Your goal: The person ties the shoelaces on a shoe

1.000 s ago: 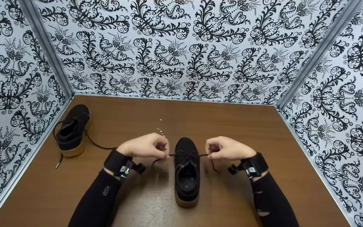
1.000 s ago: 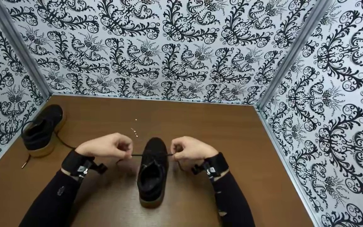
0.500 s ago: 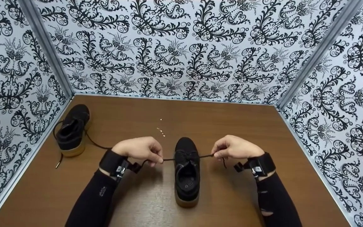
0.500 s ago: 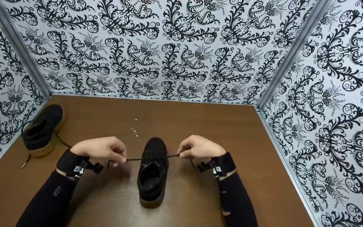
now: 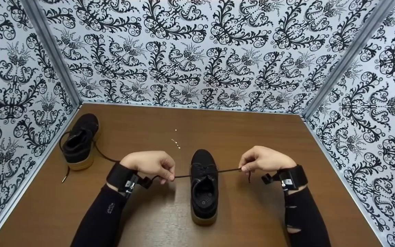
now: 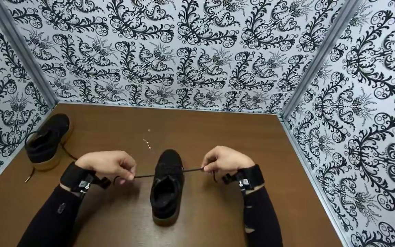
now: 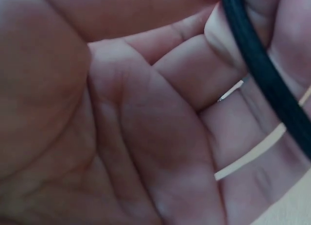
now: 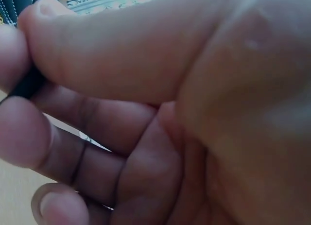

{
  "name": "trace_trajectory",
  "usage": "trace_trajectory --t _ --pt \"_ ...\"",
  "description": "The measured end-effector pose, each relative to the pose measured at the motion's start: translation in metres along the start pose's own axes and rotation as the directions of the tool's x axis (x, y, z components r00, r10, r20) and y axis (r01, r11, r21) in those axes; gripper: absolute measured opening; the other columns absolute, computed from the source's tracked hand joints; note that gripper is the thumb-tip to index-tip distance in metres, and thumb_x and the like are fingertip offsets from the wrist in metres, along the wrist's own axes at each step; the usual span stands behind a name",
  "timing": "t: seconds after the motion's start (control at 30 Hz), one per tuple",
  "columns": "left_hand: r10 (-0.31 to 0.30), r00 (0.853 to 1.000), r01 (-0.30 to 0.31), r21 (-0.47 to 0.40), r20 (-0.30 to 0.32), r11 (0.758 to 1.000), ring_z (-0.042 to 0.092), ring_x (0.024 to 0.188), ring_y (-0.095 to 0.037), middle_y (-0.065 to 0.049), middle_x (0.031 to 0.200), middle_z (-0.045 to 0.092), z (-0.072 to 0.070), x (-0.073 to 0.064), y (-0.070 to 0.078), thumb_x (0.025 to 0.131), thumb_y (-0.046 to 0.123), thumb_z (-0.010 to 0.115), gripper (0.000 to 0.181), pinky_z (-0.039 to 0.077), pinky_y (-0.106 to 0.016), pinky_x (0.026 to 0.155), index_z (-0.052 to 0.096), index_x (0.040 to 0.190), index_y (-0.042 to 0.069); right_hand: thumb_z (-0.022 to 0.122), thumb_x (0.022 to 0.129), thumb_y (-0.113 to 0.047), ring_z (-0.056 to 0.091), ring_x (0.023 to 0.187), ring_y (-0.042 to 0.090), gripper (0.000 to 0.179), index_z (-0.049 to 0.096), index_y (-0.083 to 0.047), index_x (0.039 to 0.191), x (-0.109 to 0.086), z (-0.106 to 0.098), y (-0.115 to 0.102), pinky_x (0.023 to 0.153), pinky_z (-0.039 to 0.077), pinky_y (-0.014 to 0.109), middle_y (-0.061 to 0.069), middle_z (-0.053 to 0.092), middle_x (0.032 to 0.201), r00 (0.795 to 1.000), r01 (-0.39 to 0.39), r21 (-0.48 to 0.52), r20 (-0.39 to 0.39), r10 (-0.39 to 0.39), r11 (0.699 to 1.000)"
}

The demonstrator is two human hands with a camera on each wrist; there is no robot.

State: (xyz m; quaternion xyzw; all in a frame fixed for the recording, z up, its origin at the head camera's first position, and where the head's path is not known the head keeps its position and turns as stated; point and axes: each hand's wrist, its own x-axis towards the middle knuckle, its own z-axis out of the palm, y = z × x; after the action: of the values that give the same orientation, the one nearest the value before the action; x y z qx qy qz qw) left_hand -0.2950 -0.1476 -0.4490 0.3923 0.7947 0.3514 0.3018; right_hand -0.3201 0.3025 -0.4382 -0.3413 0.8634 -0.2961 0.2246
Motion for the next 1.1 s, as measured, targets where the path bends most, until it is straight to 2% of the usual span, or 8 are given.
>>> trace_trajectory --t 0.27,0.47,0.63,0.77,0.83,0.9,1.0,1.1 --pt "0.000 1.000 0.000 0.032 -0.007 0.999 0.064 0.066 -0.006 0.005 0.072 0.072 -0.002 0.000 -0.002 0.106 0.019 0.077 0.019 0.043 -0.021 0.062 0.077 0.090 0.010 0.079 0.105 -0.028 0.077 0.087 0.029 0.010 0.087 -0.022 0.103 -0.001 -0.002 0.004 0.077 0.057 0.028 0.014 0.082 0.095 1.000 -0.006 0.018 0.027 0.005 1.000" --pt "-0.015 0.990 0.037 0.158 -0.140 0.987 0.063 0.065 -0.012 0.006 0.075 0.070 0.010 0.008 0.008 0.103 0.013 0.076 0.015 0.046 -0.026 0.063 0.077 0.089 0.008 0.078 0.105 -0.027 0.070 0.083 0.016 0.014 0.086 -0.015 0.104 0.005 0.003 0.002 0.074 0.053 0.028 0.001 0.080 0.091 0.999 -0.022 -0.010 -0.039 0.022 1.000" --pt "0.021 0.957 0.062 0.272 -0.290 0.960 0.055 0.072 -0.010 0.007 0.082 0.064 0.018 0.022 0.005 0.091 0.008 0.078 0.004 0.050 -0.032 0.070 0.075 0.089 0.009 0.079 0.104 -0.028 0.067 0.083 0.014 0.019 0.084 -0.010 0.108 0.009 0.006 -0.001 0.072 0.052 0.029 -0.008 0.077 0.094 0.998 -0.031 -0.008 -0.050 0.030 0.999" --pt "-0.023 0.905 0.158 0.286 -0.424 0.945 0.058 0.073 -0.014 0.005 0.082 0.063 0.023 0.029 0.004 0.099 0.026 0.084 0.021 0.051 -0.037 0.070 0.071 0.090 0.012 0.080 0.103 -0.022 0.065 0.080 0.014 0.015 0.083 -0.009 0.109 0.014 0.010 -0.001 0.069 0.051 0.029 -0.008 0.077 0.094 0.997 -0.046 -0.011 -0.059 0.045 0.999" --pt "-0.070 0.893 0.196 0.243 -0.444 0.950 0.061 0.070 -0.016 0.004 0.078 0.067 0.024 0.030 0.006 0.104 0.037 0.081 0.032 0.051 -0.036 0.068 0.073 0.088 0.011 0.080 0.102 -0.020 0.065 0.079 0.015 0.012 0.083 -0.009 0.107 0.016 0.012 -0.002 0.070 0.051 0.030 -0.008 0.077 0.093 0.995 -0.059 -0.027 -0.080 0.056 0.998" --pt "-0.128 0.903 0.217 0.178 -0.411 0.960 0.064 0.064 -0.018 0.003 0.072 0.069 0.026 0.030 0.006 0.108 0.044 0.074 0.044 0.051 -0.035 0.064 0.075 0.082 0.009 0.081 0.102 -0.019 0.066 0.081 0.015 0.009 0.083 -0.011 0.106 0.019 0.014 -0.001 0.072 0.052 0.032 -0.008 0.076 0.095 0.992 -0.070 -0.051 -0.111 0.064 0.996" --pt "-0.188 0.937 0.219 0.076 -0.295 0.973 0.067 0.055 -0.017 0.000 0.063 0.072 0.030 0.030 0.008 0.113 0.046 0.066 0.057 0.054 -0.031 0.059 0.082 0.078 0.004 0.082 0.103 -0.022 0.067 0.085 0.015 0.006 0.083 -0.016 0.105 0.022 0.016 -0.001 0.075 0.054 0.034 -0.008 0.074 0.100 0.986 -0.079 -0.090 -0.156 0.064 0.993" --pt "-0.218 0.947 0.229 0.020 -0.236 0.973 0.063 0.047 -0.014 0.000 0.058 0.070 0.034 0.033 0.010 0.113 0.047 0.066 0.059 0.054 -0.028 0.053 0.082 0.076 0.003 0.082 0.103 -0.024 0.067 0.081 0.014 0.009 0.084 -0.016 0.107 0.022 0.017 0.001 0.072 0.055 0.032 -0.007 0.075 0.096 0.980 -0.088 -0.078 -0.187 0.072 0.993"
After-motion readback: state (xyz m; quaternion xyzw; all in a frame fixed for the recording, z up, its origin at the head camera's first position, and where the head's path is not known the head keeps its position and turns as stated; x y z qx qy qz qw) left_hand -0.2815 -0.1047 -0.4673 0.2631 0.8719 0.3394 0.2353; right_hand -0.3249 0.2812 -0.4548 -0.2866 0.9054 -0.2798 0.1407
